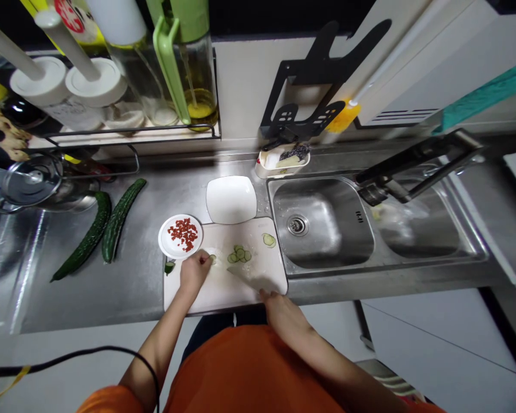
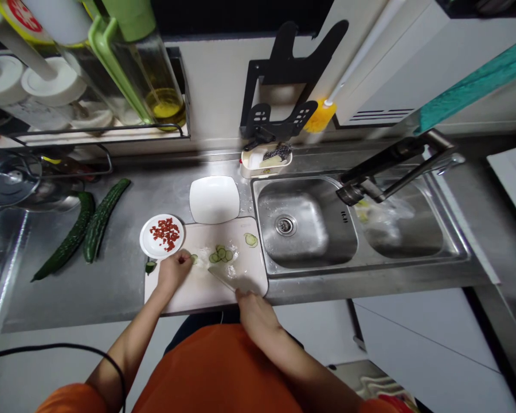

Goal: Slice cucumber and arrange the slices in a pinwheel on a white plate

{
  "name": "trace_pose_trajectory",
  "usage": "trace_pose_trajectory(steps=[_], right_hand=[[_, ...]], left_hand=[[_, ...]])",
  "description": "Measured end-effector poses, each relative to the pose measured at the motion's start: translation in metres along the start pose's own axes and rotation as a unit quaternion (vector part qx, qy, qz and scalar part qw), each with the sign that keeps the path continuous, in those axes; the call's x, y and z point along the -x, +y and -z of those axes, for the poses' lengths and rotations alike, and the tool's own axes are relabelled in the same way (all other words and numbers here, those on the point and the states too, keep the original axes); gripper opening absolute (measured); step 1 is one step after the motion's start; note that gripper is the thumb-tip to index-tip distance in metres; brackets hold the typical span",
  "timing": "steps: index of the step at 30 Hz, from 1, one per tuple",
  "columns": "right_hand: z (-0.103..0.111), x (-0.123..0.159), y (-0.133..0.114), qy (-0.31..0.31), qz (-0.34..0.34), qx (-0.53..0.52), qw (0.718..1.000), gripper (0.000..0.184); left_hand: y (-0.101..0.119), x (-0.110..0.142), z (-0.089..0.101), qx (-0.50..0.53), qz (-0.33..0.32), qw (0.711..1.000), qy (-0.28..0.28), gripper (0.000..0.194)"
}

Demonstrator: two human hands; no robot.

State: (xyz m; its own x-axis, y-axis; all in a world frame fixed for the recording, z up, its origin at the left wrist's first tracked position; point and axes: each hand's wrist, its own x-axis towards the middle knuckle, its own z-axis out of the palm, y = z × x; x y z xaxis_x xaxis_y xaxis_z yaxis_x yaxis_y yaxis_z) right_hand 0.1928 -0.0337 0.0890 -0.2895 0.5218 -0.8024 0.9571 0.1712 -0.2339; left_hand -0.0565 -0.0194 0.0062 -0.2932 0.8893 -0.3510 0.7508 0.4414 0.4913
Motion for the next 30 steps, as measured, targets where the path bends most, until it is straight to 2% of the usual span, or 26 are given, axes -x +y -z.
trace_pose_trajectory(steps=[4, 7, 9, 12, 14, 18, 22, 30], right_hand=[[0.003, 0.001, -0.001, -0.003, 0.003, -0.003, 1.0, 0.051], [0.006, 0.002, -0.002, -0.004, 0.002, 0.003, 1.0, 0.051], [0.006, 0.002, -0.002, -0.006, -0.002, 0.004, 1.0, 0.051], [0.006, 0.002, -0.002, -0.008, -0.003, 0.002, 1.0, 0.052], [0.005, 0.001, -0.001, -0.009, 0.0, -0.001, 1.0, 0.052], [0.005, 0.001, 0.0, -0.005, 0.006, -0.003, 1.0, 0.051], [0.004, 0.0, 0.0, -0.003, 0.004, 0.003, 1.0, 0.051], [0.0, -0.001, 0.003, 0.002, 0.013, -0.007, 1.0, 0.052]], left_hand=[[0.002, 0.001, 0.007, -0.119, 0.009, 0.992, 0.029, 0.019], [0.001, 0.003, 0.005, -0.168, -0.009, 0.985, 0.042, 0.022], [-0.001, 0.005, 0.003, -0.165, -0.018, 0.985, 0.052, 0.024], [0.0, 0.005, 0.0, -0.104, -0.057, 0.991, 0.062, 0.029], [0.005, 0.003, -0.001, -0.046, -0.109, 0.992, 0.042, 0.029], [0.022, -0.005, -0.005, 0.018, -0.184, 0.981, -0.06, 0.026], [0.038, -0.014, -0.013, 0.002, -0.188, 0.975, -0.122, 0.025], [0.054, -0.021, -0.016, -0.072, -0.163, 0.973, -0.149, 0.018]])
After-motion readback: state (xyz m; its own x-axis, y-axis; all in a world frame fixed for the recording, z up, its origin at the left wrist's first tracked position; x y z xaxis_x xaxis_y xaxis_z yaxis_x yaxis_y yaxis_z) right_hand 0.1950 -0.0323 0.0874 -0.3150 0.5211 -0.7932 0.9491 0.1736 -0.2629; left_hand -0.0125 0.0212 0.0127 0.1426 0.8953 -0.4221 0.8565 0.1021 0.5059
